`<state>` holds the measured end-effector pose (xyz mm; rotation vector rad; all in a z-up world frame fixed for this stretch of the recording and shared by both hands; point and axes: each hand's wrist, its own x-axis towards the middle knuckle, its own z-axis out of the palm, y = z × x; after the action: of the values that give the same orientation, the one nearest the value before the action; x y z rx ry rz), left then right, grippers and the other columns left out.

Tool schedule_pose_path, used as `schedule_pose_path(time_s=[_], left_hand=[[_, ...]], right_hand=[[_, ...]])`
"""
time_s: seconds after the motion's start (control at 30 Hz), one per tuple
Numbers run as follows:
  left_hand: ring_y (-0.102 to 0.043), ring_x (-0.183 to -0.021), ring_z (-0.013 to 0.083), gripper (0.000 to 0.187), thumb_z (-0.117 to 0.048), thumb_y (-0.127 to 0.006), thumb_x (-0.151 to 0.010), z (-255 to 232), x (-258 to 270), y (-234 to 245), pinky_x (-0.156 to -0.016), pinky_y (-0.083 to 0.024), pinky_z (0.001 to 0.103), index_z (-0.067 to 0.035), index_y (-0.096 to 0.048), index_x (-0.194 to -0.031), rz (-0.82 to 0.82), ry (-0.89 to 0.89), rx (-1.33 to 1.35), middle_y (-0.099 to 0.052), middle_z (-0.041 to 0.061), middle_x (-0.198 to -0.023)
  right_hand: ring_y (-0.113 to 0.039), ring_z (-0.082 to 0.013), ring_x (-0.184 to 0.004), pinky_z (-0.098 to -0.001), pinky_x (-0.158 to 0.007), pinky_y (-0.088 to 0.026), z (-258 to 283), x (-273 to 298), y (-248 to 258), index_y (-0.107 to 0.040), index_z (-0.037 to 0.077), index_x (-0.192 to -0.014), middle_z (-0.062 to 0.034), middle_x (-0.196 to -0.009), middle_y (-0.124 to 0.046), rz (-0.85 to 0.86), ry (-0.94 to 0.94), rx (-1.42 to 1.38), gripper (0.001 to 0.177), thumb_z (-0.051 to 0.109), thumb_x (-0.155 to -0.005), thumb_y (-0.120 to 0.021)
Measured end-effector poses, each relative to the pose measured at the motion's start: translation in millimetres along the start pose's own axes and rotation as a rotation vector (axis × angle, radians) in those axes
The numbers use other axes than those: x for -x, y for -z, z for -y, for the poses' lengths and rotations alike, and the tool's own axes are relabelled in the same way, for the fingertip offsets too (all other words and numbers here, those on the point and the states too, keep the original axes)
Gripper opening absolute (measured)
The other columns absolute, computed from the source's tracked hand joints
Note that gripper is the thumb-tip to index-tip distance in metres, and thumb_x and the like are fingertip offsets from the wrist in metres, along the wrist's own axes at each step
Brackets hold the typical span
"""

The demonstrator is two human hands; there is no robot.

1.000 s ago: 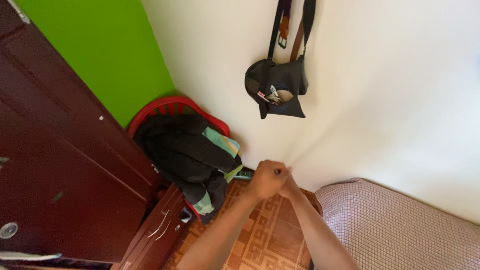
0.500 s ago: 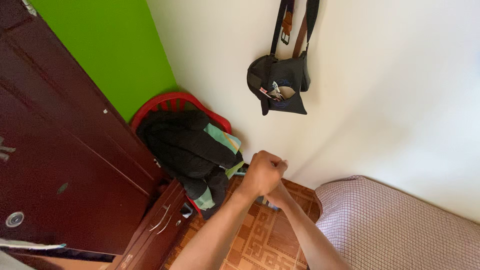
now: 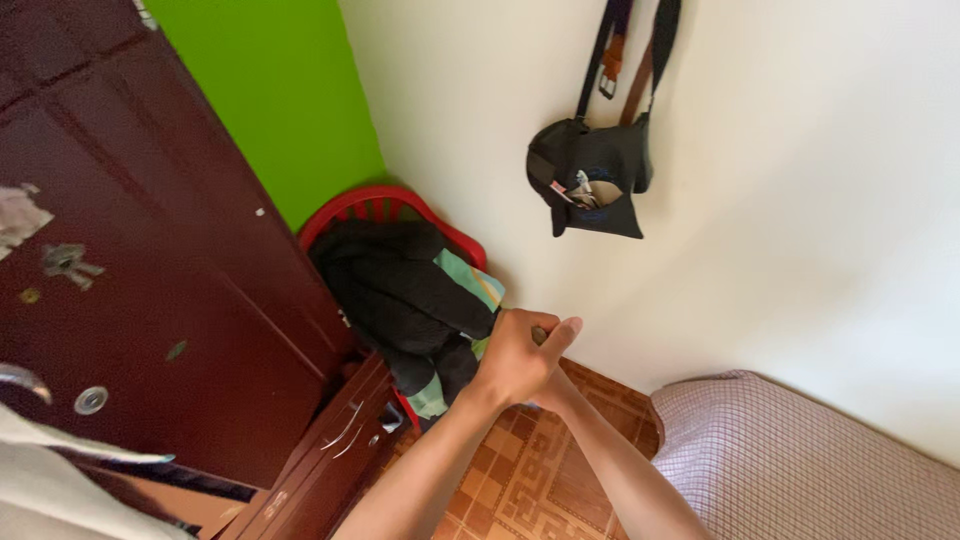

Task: The person wipes the handle of a broom using a cloth, moving their hands up and down the length of the handle while turning it.

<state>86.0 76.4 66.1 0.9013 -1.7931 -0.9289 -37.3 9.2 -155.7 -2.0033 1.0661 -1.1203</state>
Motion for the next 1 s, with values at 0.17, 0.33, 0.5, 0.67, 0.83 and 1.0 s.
schedule_pose_path(time_s=[0.17, 0.33, 0.5, 0.67, 0.83, 1.0], left_hand=[[-0.046, -0.042, 0.0224, 0.040, -0.026, -0.066, -0.095, 34, 20, -1, -0.046, -0.038, 0.039, 0.002, -0.066, -0.067, -0.050, 0.001, -0.102, -0.053, 0.016, -0.050], [-0.046, -0.042, 0.0268, 0.043, -0.018, -0.068, -0.096, 78, 45, -6, -0.046, -0.037, 0.041, 0.002, -0.055, -0.061, -0.099, -0.126, -0.190, -0.053, 0.017, -0.055], [-0.047, -0.042, 0.0280, 0.042, -0.016, -0.069, -0.094, 89, 48, 8, -0.046, -0.037, 0.041, 0.003, -0.055, -0.060, -0.049, -0.120, -0.247, -0.054, 0.019, -0.054], [-0.053, -0.040, 0.0307, 0.035, -0.015, -0.069, -0.091, 70, 40, 23, -0.044, -0.042, 0.040, 0.003, -0.062, -0.061, -0.070, -0.008, -0.201, -0.057, 0.020, -0.053], [-0.057, -0.049, 0.0389, 0.033, -0.015, -0.069, -0.090, 47, 26, 38, -0.047, -0.044, 0.041, 0.005, -0.062, -0.065, -0.110, -0.183, -0.230, -0.057, 0.024, -0.061], [-0.057, -0.044, 0.0382, 0.032, -0.018, -0.066, -0.090, 6, 28, 41, -0.046, -0.044, 0.041, 0.004, -0.067, -0.066, -0.021, -0.017, -0.162, -0.058, 0.022, -0.055]], right_hand=[[-0.059, -0.0125, -0.114, -0.0321, -0.094, -0.049, -96, -1, -45, -0.058, 0.009, -0.122, -0.0033, -0.119, -0.062, -0.027, -0.185, -0.535, 0.037, 0.033, -0.094, -0.061], [-0.055, -0.0143, -0.075, -0.0339, -0.070, -0.050, -147, -2, -86, -0.057, 0.009, -0.088, -0.0014, -0.078, -0.051, -0.150, -0.452, -0.929, 0.045, 0.050, -0.103, -0.049], [-0.051, -0.0159, -0.061, -0.0366, -0.053, -0.043, -149, 4, -100, -0.051, 0.012, -0.069, -0.0001, -0.067, -0.047, 0.002, -0.406, -0.575, 0.036, 0.027, -0.099, -0.064], [-0.055, -0.0319, -0.107, -0.0471, -0.085, -0.052, -121, 10, -91, -0.055, -0.004, -0.119, -0.0187, -0.116, -0.056, 0.029, 0.034, 0.174, 0.039, 0.021, -0.093, -0.069], [-0.055, -0.0304, -0.115, -0.0453, -0.090, -0.053, -47, 8, -78, -0.051, -0.002, -0.131, -0.0178, -0.127, -0.054, 0.091, -0.216, -0.081, 0.049, 0.018, -0.092, -0.072], [-0.056, -0.0242, -0.104, -0.0403, -0.081, -0.054, 8, 21, -69, -0.054, 0.002, -0.120, -0.0124, -0.116, -0.056, 0.081, -0.239, -0.206, 0.035, 0.017, -0.094, -0.072]])
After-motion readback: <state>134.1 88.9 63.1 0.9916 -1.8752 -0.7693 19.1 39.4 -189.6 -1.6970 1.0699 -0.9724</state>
